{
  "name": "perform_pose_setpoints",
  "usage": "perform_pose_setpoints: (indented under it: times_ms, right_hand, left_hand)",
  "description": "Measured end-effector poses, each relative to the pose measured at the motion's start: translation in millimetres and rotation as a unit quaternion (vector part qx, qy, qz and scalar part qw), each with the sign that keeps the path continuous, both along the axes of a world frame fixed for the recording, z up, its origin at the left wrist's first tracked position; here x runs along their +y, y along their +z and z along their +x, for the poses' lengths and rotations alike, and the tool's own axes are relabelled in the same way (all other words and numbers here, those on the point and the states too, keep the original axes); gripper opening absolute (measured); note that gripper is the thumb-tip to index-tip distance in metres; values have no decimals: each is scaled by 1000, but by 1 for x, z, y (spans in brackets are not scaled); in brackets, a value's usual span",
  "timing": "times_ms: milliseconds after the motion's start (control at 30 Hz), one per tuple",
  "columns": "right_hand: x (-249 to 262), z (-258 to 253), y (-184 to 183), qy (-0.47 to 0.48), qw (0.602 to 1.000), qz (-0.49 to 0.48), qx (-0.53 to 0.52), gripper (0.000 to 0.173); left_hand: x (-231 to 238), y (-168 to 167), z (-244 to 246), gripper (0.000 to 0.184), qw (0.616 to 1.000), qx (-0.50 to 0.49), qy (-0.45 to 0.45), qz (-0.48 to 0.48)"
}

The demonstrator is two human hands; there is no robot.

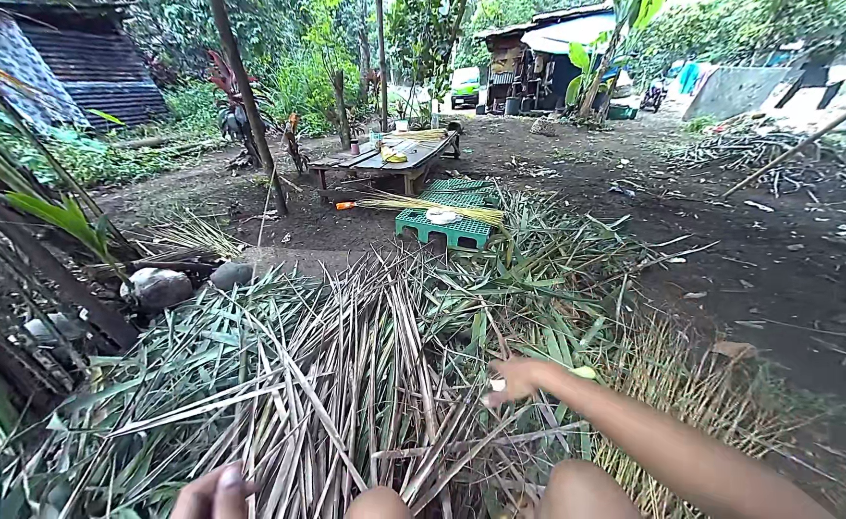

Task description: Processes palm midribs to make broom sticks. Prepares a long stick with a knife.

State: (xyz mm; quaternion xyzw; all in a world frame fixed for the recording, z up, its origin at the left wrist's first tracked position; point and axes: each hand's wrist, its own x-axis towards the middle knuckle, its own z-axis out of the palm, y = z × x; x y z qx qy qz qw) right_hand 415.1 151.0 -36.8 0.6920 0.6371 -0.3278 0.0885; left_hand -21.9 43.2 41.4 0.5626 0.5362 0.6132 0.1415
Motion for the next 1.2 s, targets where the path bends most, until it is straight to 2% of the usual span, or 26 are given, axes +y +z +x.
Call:
perform_pose_setpoints:
  times_ms: [67,167,267,400,467,533,600,667,800,833,900,1000,1100,1200]
  right_hand:
    - [-10,-24,-13,39,998,-44,-8,112]
    - [-18,-50,-6,102,990,-91,-32,115]
    - [-35,-61,0,125,986,-65,-93,102]
    - [-48,-69,6,157,972,-112,-135,80]
    - [-41,-68,32,161,980,-105,-54,74]
    - [-39,-59,65,101,986,-49,125,77]
    - [-48,-50,81,-17,947,-14,320,73]
    - [-62,-45,69,-111,888,14,446,67]
    - [-94,-44,32,-222,823,44,520,38]
    - [-100,-46,25,-228,811,56,536,36]
    - [-111,-53,23,-182,788,80,583,48]
    - [-127,-76,54,-54,746,106,655,75]
    - [-143,-101,86,64,725,113,676,74]
    - [-147,-115,100,86,706,46,702,67]
  left_hand:
    - [-4,6,24,16,999,-14,-31,-17]
    - [-6,6,51,14,996,-22,-78,-26]
    - [-5,0,69,14,994,-25,-108,-20]
    - [-6,-3,82,13,989,-30,-142,-24]
    - [-6,-5,85,13,989,-27,-146,-26]
    - [-6,-7,87,13,988,-27,-147,-30]
    - [-8,-8,87,13,987,-31,-153,-31]
    - [-9,-7,88,13,986,-37,-161,-32]
    - [-12,-5,91,13,984,-39,-171,-44]
    - [-14,-6,92,14,983,-31,-173,-43]
    - [-17,-5,94,16,983,-9,-180,-42]
    - [-22,0,101,19,981,28,-186,-39]
    - [-29,6,109,22,978,61,-198,-33]
    - [-36,11,115,24,970,89,-227,-21]
